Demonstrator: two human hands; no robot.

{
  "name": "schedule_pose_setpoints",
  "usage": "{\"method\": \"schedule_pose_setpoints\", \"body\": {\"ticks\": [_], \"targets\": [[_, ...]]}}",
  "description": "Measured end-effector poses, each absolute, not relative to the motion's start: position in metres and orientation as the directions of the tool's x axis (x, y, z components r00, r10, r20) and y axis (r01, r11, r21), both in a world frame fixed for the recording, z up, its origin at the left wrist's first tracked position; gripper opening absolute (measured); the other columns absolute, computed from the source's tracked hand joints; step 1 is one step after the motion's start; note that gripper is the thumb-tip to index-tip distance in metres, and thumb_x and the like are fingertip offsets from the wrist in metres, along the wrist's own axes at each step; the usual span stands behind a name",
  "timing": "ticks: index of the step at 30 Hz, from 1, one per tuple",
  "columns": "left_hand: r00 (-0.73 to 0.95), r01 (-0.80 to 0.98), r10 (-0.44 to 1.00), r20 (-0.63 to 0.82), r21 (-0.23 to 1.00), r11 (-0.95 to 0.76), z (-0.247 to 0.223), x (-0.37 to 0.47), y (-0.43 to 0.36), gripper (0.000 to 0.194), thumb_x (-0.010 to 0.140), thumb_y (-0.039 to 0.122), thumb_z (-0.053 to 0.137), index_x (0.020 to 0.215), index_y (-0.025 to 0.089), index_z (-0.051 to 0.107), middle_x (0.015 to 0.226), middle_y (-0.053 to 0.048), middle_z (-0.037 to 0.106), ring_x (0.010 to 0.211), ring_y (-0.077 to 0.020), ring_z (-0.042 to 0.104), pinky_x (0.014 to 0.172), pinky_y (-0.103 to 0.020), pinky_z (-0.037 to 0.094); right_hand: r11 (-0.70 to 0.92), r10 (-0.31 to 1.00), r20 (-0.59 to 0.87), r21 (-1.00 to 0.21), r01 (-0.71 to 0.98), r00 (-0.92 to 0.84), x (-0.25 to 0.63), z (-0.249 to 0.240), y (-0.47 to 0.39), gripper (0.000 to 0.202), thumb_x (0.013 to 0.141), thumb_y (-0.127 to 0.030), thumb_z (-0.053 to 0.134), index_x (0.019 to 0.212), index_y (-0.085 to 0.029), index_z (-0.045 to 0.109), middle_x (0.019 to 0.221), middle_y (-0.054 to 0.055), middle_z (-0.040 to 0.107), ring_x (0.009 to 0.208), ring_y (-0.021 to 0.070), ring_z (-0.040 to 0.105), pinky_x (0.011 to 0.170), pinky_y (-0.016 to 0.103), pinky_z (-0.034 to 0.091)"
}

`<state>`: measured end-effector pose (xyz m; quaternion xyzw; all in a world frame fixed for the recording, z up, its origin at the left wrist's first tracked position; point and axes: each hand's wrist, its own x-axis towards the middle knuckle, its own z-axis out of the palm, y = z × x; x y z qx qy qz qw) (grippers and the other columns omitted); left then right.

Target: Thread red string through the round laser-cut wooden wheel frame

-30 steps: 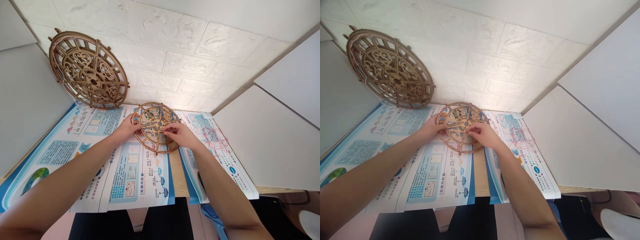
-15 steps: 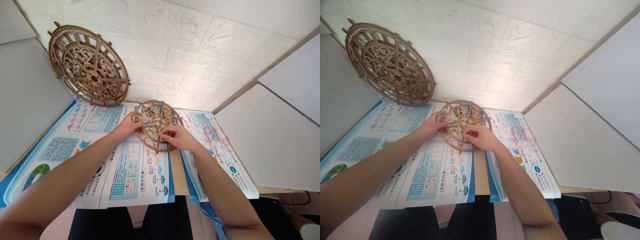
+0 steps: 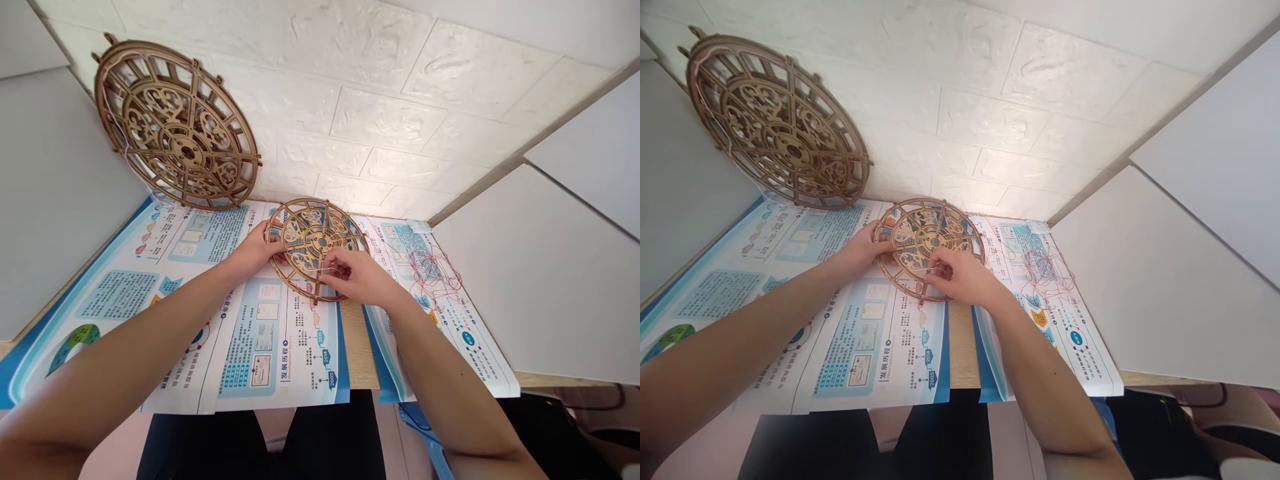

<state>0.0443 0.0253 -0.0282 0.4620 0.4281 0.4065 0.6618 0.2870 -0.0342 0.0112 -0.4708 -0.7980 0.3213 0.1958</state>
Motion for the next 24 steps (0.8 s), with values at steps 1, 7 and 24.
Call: {"method": "schedule_pose_setpoints", "body": {"ticks": [1, 7, 24], "targets": [[0.304, -0.145, 0.934, -0.189, 0.959, 0.242, -0.0284, 0.0443, 0.0254, 0.063, 0.065, 0.024, 0.088, 0.113, 0.018, 0.048, 0.083, -0.003, 0.069, 0.063, -0.0169, 0.066, 0.059, -0.03, 0.057, 0.351, 0.88, 0.019, -0.699, 0.623, -0.475, 0.2873, 0.0115, -0.0346, 0.018, 0.091, -0.035, 0.065, 0.098, -0.022, 0.058, 0.07, -0.004, 0.059, 0.059, 0.0124, 0.052, 0.059, 0.026, 0.038], [0.309, -0.146, 0.933, -0.185, 0.96, 0.238, -0.0309, 0.0438, 0.0271, 0.063, 0.064, 0.025, 0.088, 0.112, 0.018, 0.047, 0.081, -0.001, 0.067, 0.06, -0.0155, 0.064, 0.058, -0.03, 0.057, 0.399, 0.901, 0.138, -0.636, 0.66, -0.411, 0.2879, 0.0117, -0.0343, 0.012, 0.091, -0.03, 0.063, 0.095, -0.021, 0.056, 0.076, -0.002, 0.059, 0.06, 0.0118, 0.05, 0.06, 0.026, 0.037], [0.308, -0.131, 0.932, -0.193, 0.961, 0.242, -0.0295, 0.0434, 0.0268, 0.061, 0.068, 0.022, 0.087, 0.114, 0.018, 0.048, 0.079, -0.001, 0.068, 0.06, -0.0167, 0.065, 0.059, -0.031, 0.057, -0.176, 0.86, -0.315, -0.921, 0.346, -0.401, 0.2804, 0.0074, -0.0325, 0.012, 0.076, -0.028, 0.076, 0.078, -0.018, 0.069, 0.072, 0.003, 0.072, 0.064, 0.0163, 0.068, 0.062, 0.03, 0.057]]}}
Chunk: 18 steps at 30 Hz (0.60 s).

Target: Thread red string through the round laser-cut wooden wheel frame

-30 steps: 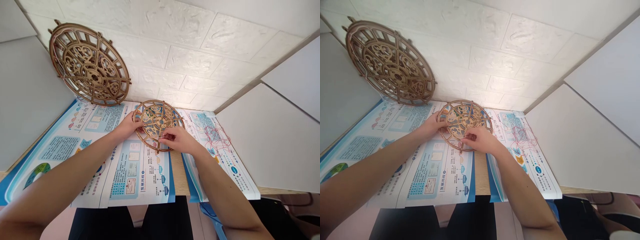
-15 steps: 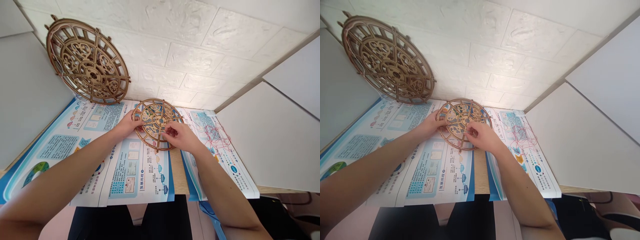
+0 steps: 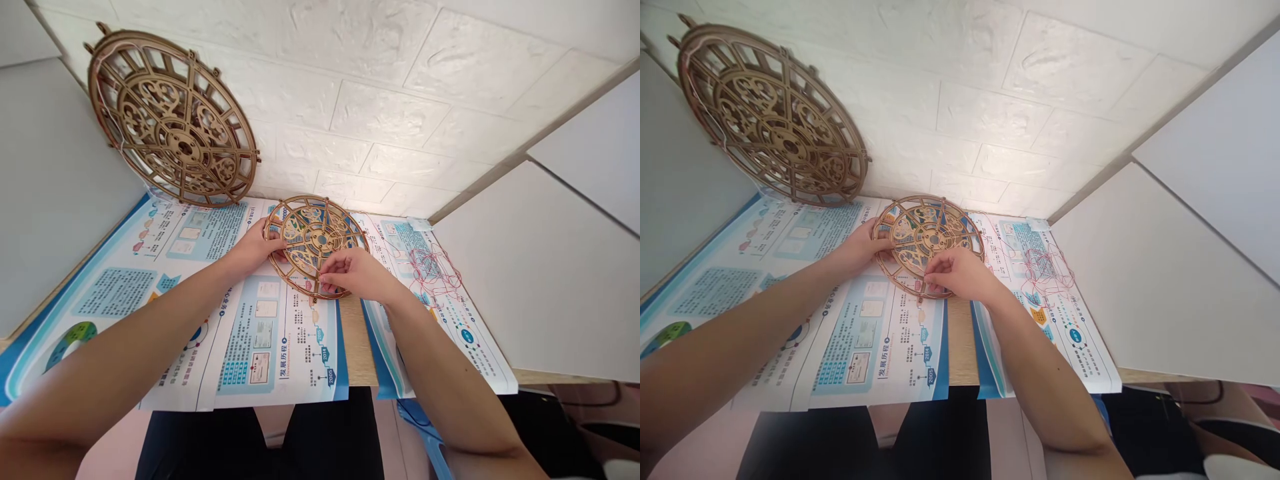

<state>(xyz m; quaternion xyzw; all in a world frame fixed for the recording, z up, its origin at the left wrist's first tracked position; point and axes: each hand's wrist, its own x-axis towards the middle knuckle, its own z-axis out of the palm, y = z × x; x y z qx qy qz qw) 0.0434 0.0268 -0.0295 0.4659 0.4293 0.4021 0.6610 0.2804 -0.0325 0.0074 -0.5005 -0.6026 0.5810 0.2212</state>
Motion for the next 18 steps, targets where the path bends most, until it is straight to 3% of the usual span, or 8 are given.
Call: {"method": "schedule_pose_setpoints", "body": {"ticks": [3, 9, 18], "targets": [[0.308, -0.121, 0.932, -0.193, 0.963, 0.239, -0.03, 0.0433, 0.027, 0.06, 0.068, 0.022, 0.086, 0.114, 0.018, 0.047, 0.081, -0.001, 0.068, 0.061, -0.0167, 0.065, 0.06, -0.031, 0.058, -0.23, 0.855, -0.368, -0.901, 0.369, -0.365, 0.2794, 0.006, -0.0317, 0.009, 0.076, -0.024, 0.073, 0.08, -0.018, 0.069, 0.071, 0.004, 0.072, 0.063, 0.0166, 0.068, 0.06, 0.03, 0.057], [0.31, -0.109, 0.93, -0.197, 0.964, 0.241, -0.0305, 0.0431, 0.0274, 0.062, 0.068, 0.023, 0.087, 0.115, 0.018, 0.047, 0.081, -0.001, 0.068, 0.062, -0.0175, 0.066, 0.06, -0.032, 0.058, -0.086, 0.896, -0.28, -0.871, 0.484, -0.345, 0.2774, 0.0038, -0.033, 0.005, 0.079, -0.022, 0.068, 0.083, -0.02, 0.066, 0.066, -0.001, 0.064, 0.057, 0.0136, 0.06, 0.05, 0.025, 0.046], [0.341, -0.109, 0.924, -0.173, 0.969, 0.222, -0.0274, 0.0437, 0.0257, 0.063, 0.068, 0.028, 0.088, 0.116, 0.018, 0.049, 0.081, -0.003, 0.069, 0.067, -0.0196, 0.068, 0.062, -0.033, 0.057, -0.036, 0.906, -0.276, -0.807, 0.589, -0.322, 0.2731, 0.0044, -0.0338, 0.005, 0.08, -0.023, 0.065, 0.078, -0.019, 0.068, 0.065, 0.0, 0.065, 0.054, 0.0129, 0.056, 0.05, 0.026, 0.042]]}}
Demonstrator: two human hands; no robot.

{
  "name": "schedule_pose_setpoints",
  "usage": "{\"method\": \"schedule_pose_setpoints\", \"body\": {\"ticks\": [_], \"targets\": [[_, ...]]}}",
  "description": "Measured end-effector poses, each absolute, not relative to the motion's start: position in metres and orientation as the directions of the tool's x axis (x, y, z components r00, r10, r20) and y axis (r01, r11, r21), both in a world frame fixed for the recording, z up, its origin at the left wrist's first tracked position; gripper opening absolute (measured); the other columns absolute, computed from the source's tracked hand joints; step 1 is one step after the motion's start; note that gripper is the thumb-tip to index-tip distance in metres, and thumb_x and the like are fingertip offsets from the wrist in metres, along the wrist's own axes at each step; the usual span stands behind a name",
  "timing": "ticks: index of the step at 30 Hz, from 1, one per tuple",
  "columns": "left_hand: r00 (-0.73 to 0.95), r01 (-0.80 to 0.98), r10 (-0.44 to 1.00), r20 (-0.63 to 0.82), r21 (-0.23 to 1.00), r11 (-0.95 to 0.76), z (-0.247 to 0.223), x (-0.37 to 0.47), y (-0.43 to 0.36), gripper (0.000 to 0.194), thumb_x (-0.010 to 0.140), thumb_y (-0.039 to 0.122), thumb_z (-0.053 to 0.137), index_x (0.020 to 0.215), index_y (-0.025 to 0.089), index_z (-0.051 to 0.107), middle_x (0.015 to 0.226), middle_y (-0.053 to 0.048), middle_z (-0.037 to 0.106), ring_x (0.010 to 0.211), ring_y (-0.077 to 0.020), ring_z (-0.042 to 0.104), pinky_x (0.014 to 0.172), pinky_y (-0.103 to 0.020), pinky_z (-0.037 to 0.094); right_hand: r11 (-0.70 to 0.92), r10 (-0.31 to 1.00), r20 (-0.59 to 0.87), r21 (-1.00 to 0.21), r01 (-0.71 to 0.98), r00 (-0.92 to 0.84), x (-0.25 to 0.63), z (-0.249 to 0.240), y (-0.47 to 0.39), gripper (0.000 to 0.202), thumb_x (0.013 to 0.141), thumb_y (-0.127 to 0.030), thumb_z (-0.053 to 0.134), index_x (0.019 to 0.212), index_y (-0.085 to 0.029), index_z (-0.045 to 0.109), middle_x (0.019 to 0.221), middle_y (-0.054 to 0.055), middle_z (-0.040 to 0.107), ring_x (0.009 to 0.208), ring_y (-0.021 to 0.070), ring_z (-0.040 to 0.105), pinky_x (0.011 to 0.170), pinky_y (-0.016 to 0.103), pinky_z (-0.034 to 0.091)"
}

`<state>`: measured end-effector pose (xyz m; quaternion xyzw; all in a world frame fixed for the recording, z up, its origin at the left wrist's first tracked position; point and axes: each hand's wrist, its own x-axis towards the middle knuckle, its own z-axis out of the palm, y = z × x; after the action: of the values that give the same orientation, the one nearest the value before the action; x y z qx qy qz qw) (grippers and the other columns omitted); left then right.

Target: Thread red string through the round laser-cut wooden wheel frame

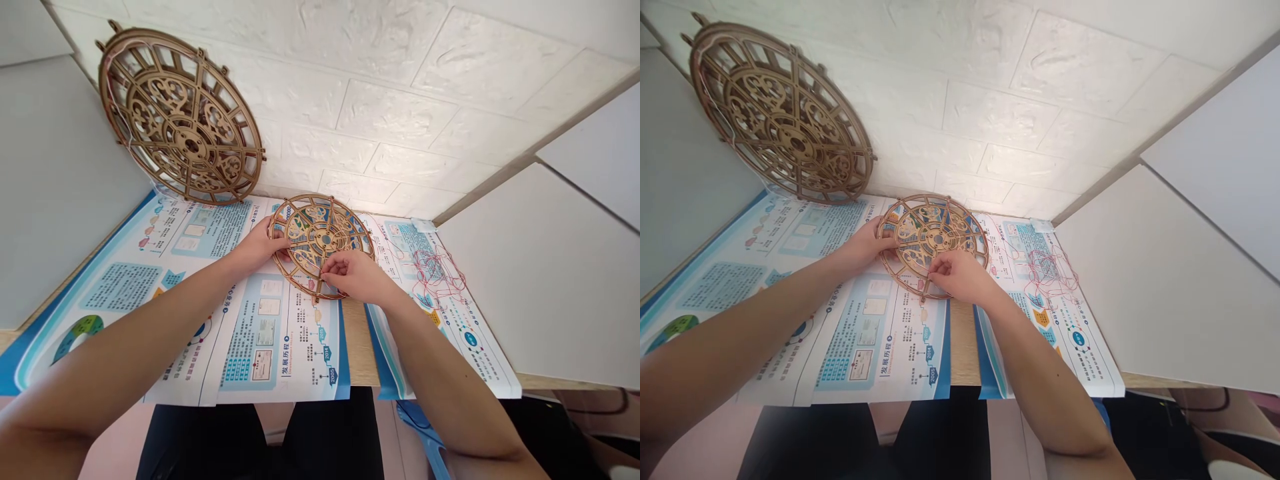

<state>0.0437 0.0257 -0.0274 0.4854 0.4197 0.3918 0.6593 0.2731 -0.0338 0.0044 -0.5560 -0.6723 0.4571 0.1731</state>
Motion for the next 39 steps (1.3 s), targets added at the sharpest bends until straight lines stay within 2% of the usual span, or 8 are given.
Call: {"method": "schedule_pose_setpoints", "body": {"ticks": [13, 22, 25, 28, 32, 35, 37, 39], "targets": [[0.311, -0.076, 0.935, -0.168, 0.977, 0.201, -0.029, 0.045, 0.025, 0.06, 0.07, 0.025, 0.088, 0.113, 0.019, 0.047, 0.08, -0.002, 0.067, 0.067, -0.0199, 0.068, 0.061, -0.032, 0.057, 0.075, 0.92, -0.242, -0.663, 0.745, -0.307, 0.269, 0.007, -0.037, 0.009, 0.077, -0.014, 0.063, 0.069, -0.019, 0.065, 0.057, -0.003, 0.063, 0.052, 0.0122, 0.056, 0.051, 0.025, 0.039], [0.322, -0.039, 0.924, -0.208, 0.972, 0.232, -0.025, 0.046, 0.026, 0.061, 0.069, 0.024, 0.087, 0.113, 0.02, 0.046, 0.086, -0.003, 0.068, 0.071, -0.0206, 0.069, 0.066, -0.035, 0.059, 0.111, 0.914, -0.241, -0.626, 0.772, -0.326, 0.27, 0.006, -0.037, 0.018, 0.08, -0.012, 0.063, 0.065, -0.019, 0.057, 0.061, -0.002, 0.063, 0.056, 0.0122, 0.056, 0.057, 0.025, 0.037], [0.373, 0.1, 0.899, -0.23, 0.973, 0.208, -0.022, 0.039, 0.028, 0.054, 0.071, 0.029, 0.085, 0.112, 0.021, 0.052, 0.089, -0.005, 0.069, 0.072, -0.0207, 0.068, 0.068, -0.035, 0.056, 0.116, 0.917, -0.233, -0.622, 0.775, -0.324, 0.271, 0.003, -0.036, 0.017, 0.081, -0.012, 0.063, 0.067, -0.019, 0.057, 0.064, -0.002, 0.063, 0.058, 0.0125, 0.055, 0.057, 0.025, 0.035], [0.303, 0.41, 0.931, -0.204, 0.91, 0.066, -0.016, 0.023, 0.033, 0.043, 0.073, 0.038, 0.082, 0.108, 0.022, 0.062, 0.082, -0.004, 0.068, 0.069, -0.022, 0.065, 0.064, -0.033, 0.05, 0.117, 0.916, -0.235, -0.62, 0.776, -0.326, 0.273, 0.002, -0.035, 0.016, 0.081, -0.013, 0.065, 0.068, -0.019, 0.057, 0.064, -0.002, 0.063, 0.059, 0.0131, 0.055, 0.056, 0.025, 0.034], [0.064, 0.716, 0.991, 0.113, 0.687, -0.125, 0.021, 0.01, 0.031, 0.029, 0.074, 0.044, 0.079, 0.089, 0.021, 0.068, 0.075, -0.005, 0.063, 0.071, -0.0244, 0.059, 0.061, -0.032, 0.04, 0.103, 0.919, -0.241, -0.619, 0.778, -0.313, 0.274, 0.007, -0.034, 0.014, 0.08, -0.013, 0.069, 0.072, -0.019, 0.06, 0.07, 0.0, 0.066, 0.063, 0.0146, 0.059, 0.058, 0.025, 0.036], [0.192, 0.799, 0.962, 0.196, 0.538, -0.269, 0.069, 0.015, 0.006, 0.022, 0.083, 0.045, 0.068, 0.081, 0.023, 0.066, 0.065, -0.002, 0.055, 0.061, -0.0207, 0.051, 0.056, -0.031, 0.034, 0.105, 0.921, -0.236, -0.614, 0.782, -0.309, 0.275, 0.009, -0.034, 0.014, 0.078, -0.012, 0.071, 0.076, -0.02, 0.059, 0.072, 0.0, 0.066, 0.065, 0.0152, 0.059, 0.056, 0.025, 0.035], [0.417, 0.786, 0.905, 0.081, 0.467, -0.404, 0.096, 0.021, -0.027, 0.026, 0.086, 0.047, 0.064, 0.074, 0.024, 0.063, 0.061, -0.001, 0.052, 0.057, -0.0195, 0.047, 0.054, -0.031, 0.031, 0.119, 0.925, -0.217, -0.614, 0.78, -0.312, 0.276, 0.008, -0.034, 0.015, 0.078, -0.013, 0.07, 0.076, -0.02, 0.057, 0.073, 0.0, 0.066, 0.064, 0.0151, 0.058, 0.055, 0.025, 0.034], [0.591, 0.722, 0.803, -0.071, 0.491, -0.488, 0.107, 0.025, -0.071, 0.031, 0.088, 0.051, 0.061, 0.071, 0.025, 0.062, 0.065, -0.003, 0.057, 0.059, -0.0196, 0.049, 0.054, -0.032, 0.034, 0.13, 0.924, -0.207, -0.623, 0.772, -0.322, 0.277, 0.007, -0.034, 0.014, 0.078, -0.013, 0.07, 0.076, -0.02, 0.058, 0.075, 0.0, 0.067, 0.065, 0.0152, 0.058, 0.054, 0.025, 0.034]]}}
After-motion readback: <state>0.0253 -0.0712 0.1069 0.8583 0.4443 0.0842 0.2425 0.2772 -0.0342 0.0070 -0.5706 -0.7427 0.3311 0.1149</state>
